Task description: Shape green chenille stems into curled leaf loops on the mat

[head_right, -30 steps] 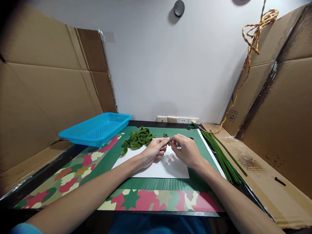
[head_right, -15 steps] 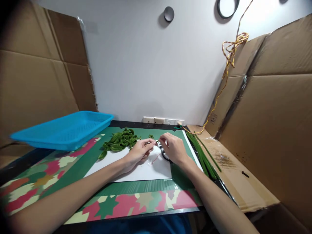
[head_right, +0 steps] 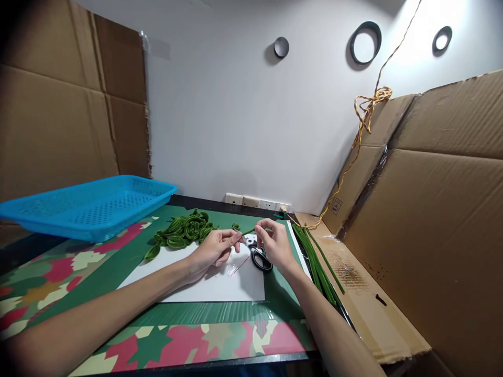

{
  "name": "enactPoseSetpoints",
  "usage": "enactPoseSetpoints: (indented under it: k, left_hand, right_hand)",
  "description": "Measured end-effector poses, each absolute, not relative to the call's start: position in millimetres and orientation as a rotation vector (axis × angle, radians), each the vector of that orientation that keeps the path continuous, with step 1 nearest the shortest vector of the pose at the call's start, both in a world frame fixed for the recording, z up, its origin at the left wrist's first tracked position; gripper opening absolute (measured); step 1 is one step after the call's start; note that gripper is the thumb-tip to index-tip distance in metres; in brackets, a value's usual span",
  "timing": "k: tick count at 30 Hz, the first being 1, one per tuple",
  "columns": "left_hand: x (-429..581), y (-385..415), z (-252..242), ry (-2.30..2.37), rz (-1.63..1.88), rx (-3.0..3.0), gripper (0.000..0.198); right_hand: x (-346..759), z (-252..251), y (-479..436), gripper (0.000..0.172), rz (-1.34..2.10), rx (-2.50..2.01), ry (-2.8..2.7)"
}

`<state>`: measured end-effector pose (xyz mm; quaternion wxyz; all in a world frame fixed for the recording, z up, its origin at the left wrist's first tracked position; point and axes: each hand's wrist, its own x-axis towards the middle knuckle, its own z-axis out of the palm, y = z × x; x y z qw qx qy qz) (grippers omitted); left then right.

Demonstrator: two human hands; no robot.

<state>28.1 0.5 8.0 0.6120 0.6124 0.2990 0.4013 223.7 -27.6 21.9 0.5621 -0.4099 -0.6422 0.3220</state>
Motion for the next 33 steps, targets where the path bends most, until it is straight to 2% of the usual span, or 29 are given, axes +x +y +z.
enactPoseSetpoints:
  k: [12, 20, 26, 30, 33]
  left_hand:
    - [30.3, -1.5, 8.3, 0.699, 1.022, 1.366, 0.056]
    - [33.7, -1.7, 2.6, 0.675, 1.008, 1.307, 0.047]
    - [33.2, -2.0, -0.8, 0.679, 0.987, 1.301, 0.045]
    - [33.7, -4.2, -0.3, 0.673, 0.962, 1.295, 0.045]
    - [34.1, -5.0, 0.0, 0.698, 0.929, 1.278, 0.047]
  right_hand:
    - [228.1, 25.8, -29.1, 0.038, 1.169, -0.841, -1.332]
    - [229.4, 22.3, -27.3, 0.037, 0.83, -0.957, -1.406]
    - [226.5, 18.9, -30.6, 0.038, 0.81, -0.94, -1.509]
    - [220.6, 19.7, -38.2, 0.035, 0.679, -0.994, -1.642]
    - [218.2, 20.3, -41.8, 0.04, 0.659, -1.006, -1.686]
